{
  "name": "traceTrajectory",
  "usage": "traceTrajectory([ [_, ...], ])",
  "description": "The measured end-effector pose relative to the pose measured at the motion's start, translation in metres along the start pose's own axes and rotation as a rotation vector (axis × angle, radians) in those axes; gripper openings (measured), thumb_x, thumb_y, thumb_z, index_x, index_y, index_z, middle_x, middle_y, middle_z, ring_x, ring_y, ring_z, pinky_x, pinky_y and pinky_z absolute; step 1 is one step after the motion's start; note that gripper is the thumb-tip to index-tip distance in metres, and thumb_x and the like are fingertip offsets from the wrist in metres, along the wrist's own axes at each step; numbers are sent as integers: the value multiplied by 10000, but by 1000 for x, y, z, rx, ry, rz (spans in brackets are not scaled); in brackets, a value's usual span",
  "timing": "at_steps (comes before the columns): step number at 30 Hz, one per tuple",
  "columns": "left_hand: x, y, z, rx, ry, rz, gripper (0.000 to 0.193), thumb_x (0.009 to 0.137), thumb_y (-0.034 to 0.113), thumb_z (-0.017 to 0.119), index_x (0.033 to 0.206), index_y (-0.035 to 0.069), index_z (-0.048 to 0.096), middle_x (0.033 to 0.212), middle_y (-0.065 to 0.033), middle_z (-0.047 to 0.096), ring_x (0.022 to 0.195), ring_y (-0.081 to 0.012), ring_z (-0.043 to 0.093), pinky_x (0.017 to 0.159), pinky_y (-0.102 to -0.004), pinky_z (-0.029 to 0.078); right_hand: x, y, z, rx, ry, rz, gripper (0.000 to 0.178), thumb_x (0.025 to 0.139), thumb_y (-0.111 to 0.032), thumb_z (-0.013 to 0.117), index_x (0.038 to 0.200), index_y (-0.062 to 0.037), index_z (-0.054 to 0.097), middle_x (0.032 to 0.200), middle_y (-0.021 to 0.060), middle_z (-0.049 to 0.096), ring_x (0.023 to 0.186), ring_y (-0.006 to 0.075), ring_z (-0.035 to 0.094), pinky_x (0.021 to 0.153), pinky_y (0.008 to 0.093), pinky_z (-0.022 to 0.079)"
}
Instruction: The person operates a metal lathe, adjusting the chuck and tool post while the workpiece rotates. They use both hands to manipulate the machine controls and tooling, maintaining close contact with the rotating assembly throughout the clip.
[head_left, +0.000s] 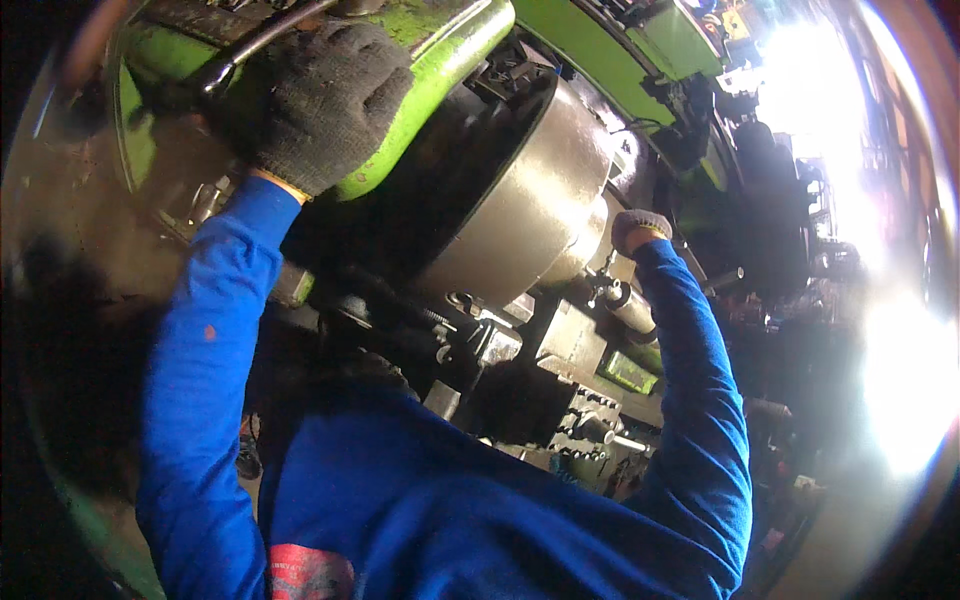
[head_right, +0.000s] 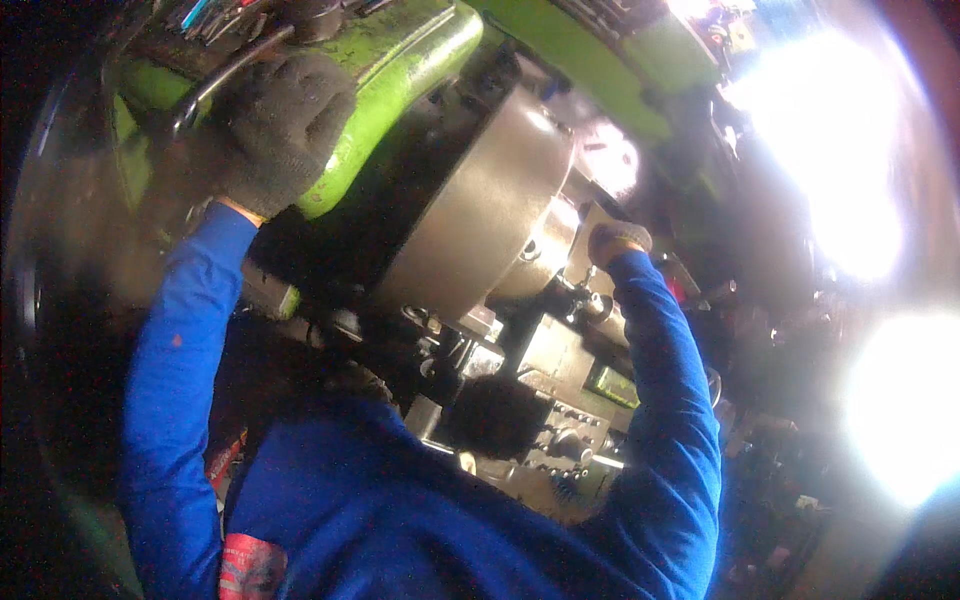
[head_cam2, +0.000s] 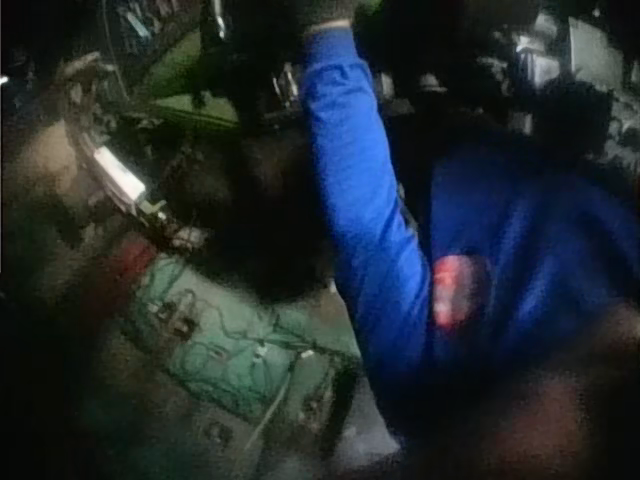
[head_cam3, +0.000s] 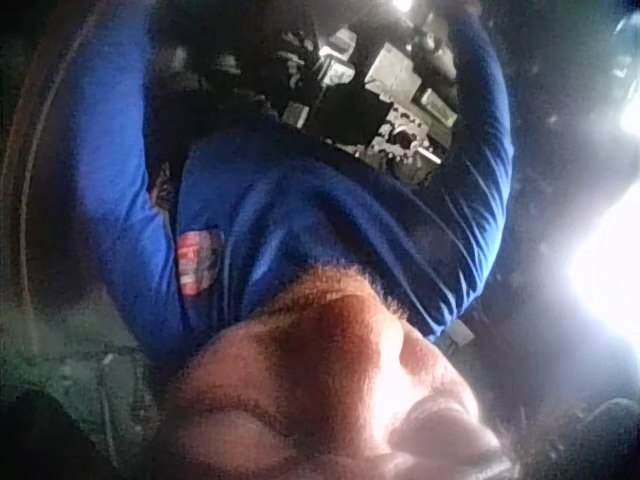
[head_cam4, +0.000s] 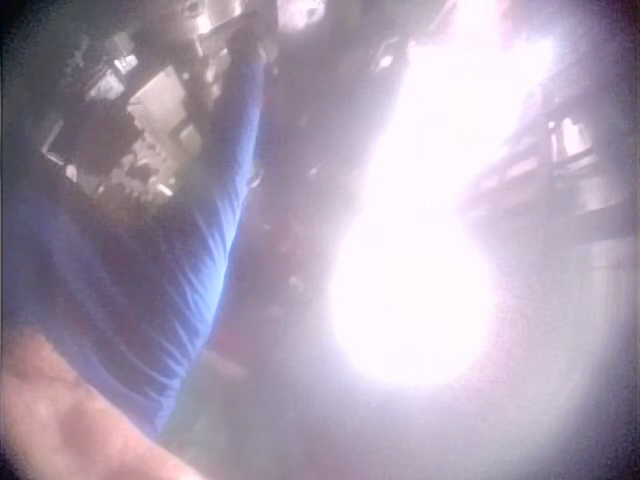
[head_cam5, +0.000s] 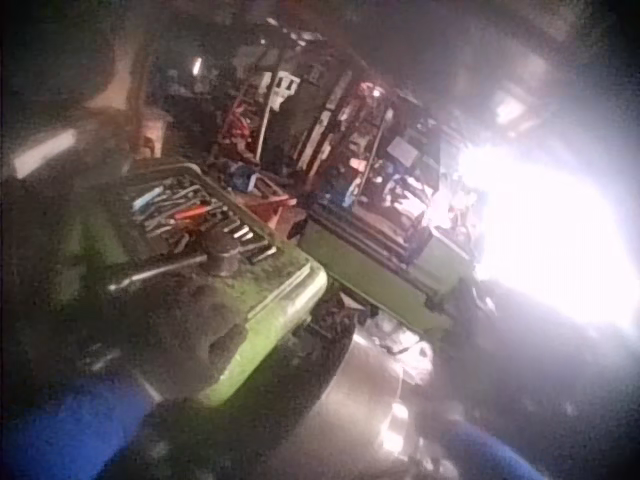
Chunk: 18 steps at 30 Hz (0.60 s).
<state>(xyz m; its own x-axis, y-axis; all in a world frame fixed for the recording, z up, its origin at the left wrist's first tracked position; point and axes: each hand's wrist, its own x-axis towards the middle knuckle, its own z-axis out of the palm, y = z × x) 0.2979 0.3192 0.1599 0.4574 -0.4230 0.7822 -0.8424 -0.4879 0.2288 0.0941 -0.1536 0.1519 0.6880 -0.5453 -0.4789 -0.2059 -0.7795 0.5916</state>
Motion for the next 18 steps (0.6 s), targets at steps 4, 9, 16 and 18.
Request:
traceTrajectory([
  [4, 3, -8, -2, 33, 33, 94, 122, 1034, 174, 740, 1109, 82, 767, 1140, -148, 748, 1109, -398, 704, 985, -505, 567, -13, -4, -7, -5, 56, 5, 286, 929, -284, 675, 1078, -171, 893, 1155, 122, 855, 1083, 364, 829, 887, 495, 656],
  [9, 15, 3, -13, -1, -19, 117, 115, 1037, 133, 744, 1118, 56, 771, 1131, -158, 758, 1091, -399, 720, 962, -498, 581, 29, -5, 51, 29, 305, 121, 260, 925, -265, 673, 1034, -176, 891, 1102, 110, 858, 1032, 341, 836, 827, 493, 651],
  [16, 11, -1, -6, 55, 12, 90, 105, 1013, 214, 761, 1046, 114, 765, 1102, -108, 741, 1063, -363, 701, 972, -521, 557, 20, 74, 11, 408, 406, -97, 287, 964, -357, 724, 984, -93, 835, 1013, 177, 818, 919, 383, 804, 808, 524, 613],
  [18, 11, 4, -4, 17, 12, 79, 125, 1028, 193, 748, 1088, 85, 767, 1112, -139, 747, 1083, -388, 704, 975, -511, 565, 33, 91, 52, 592, 312, -223, 327, 966, -388, 766, 978, -64, 810, 954, 177, 788, 819, 332, 763, 763, 504, 592],
])
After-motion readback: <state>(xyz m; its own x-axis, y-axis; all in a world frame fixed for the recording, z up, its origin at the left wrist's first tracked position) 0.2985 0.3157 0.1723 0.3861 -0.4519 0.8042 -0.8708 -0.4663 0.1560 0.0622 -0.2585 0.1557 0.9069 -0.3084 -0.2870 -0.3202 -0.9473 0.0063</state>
